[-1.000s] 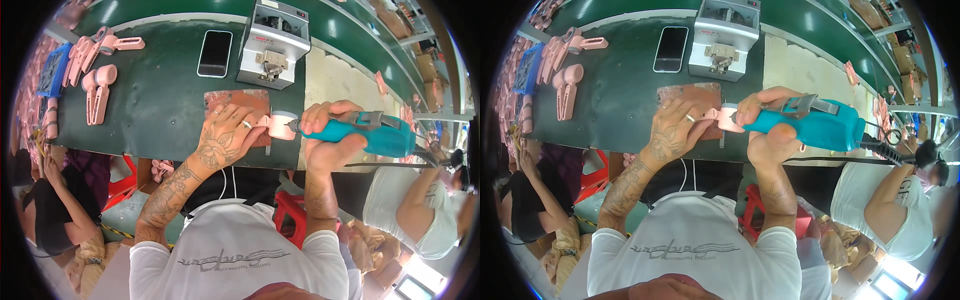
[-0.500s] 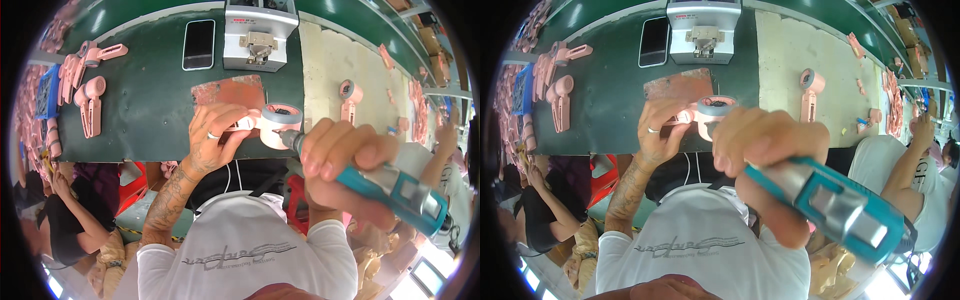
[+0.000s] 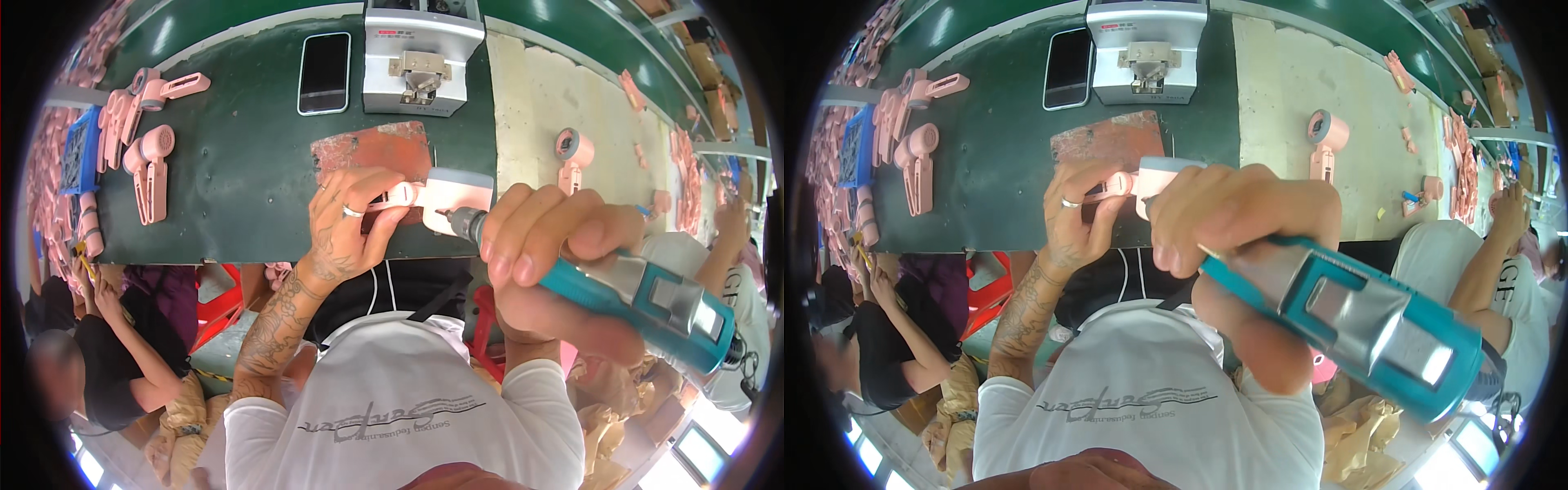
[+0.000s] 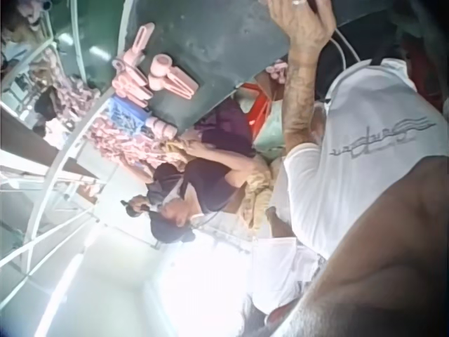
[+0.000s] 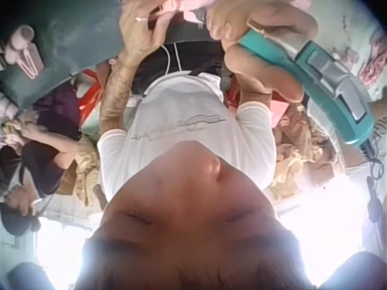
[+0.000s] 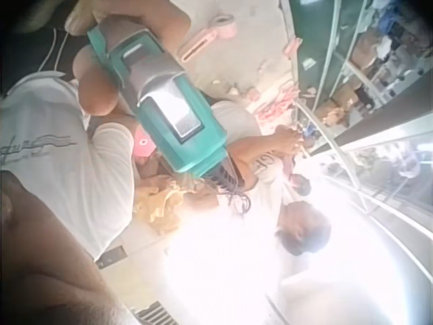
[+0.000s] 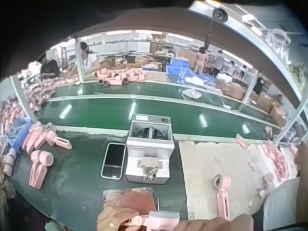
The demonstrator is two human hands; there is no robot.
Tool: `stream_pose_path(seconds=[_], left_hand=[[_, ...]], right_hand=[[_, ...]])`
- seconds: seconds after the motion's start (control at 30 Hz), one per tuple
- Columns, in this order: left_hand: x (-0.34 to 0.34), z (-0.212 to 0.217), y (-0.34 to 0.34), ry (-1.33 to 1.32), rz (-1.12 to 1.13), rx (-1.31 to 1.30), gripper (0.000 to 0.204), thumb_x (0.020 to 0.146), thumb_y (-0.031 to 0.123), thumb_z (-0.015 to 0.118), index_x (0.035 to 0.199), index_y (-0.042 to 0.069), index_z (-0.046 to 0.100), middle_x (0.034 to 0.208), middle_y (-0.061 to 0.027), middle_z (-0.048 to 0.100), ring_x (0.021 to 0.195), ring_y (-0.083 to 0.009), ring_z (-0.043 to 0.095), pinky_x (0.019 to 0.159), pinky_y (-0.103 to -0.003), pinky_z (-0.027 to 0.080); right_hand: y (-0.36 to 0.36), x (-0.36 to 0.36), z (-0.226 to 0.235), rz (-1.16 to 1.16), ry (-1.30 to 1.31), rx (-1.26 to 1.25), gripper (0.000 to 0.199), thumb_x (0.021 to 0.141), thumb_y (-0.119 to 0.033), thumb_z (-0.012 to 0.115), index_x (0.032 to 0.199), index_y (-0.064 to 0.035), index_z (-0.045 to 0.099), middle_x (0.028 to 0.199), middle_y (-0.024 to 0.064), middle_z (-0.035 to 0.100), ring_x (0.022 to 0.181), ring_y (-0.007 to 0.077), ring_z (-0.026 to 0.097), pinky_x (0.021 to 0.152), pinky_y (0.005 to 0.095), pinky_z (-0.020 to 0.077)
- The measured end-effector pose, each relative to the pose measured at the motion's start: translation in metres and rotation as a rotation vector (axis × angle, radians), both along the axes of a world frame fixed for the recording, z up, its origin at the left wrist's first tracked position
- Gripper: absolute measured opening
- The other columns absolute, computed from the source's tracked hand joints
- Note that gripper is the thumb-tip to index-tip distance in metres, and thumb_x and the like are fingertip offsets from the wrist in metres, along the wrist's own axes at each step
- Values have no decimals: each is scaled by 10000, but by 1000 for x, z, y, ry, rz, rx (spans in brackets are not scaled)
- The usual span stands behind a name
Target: Assembling small portable fans using an electric screwdriver on a factory assembly line.
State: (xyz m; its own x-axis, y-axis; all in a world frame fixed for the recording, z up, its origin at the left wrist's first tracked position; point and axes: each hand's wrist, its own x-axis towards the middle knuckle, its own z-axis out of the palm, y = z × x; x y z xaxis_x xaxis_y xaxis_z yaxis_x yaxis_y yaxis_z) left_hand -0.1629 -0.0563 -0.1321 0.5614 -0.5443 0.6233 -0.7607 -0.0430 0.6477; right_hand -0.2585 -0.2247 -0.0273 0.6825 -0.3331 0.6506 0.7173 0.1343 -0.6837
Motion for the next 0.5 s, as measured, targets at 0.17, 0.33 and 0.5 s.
stream_pose_path(seconds=[0.17,0.33,0.5], left_hand=[[2,1,0,-6,34,33,352,831,56,787,1156,38,652,1032,-124,705,864,-327,671,743,-388,521],[5,7,-4,-17,71,95,283,857,74,766,1126,58,677,1032,-97,708,873,-315,674,742,-394,527],[11,8,-9,32,89,202,164,899,135,721,1047,63,723,1004,-74,706,852,-299,666,723,-407,533]], right_hand=[[3,7,-3,-76,6,-34,869,791,-875,513,1148,-84,529,735,19,551,553,159,519,516,313,447],[5,12,-7,-90,10,-47,882,789,-887,478,1162,-90,529,726,12,535,553,149,491,506,316,431],[2,14,-12,-69,72,-9,858,794,-820,513,1186,-57,493,754,47,552,622,179,539,595,345,480]])
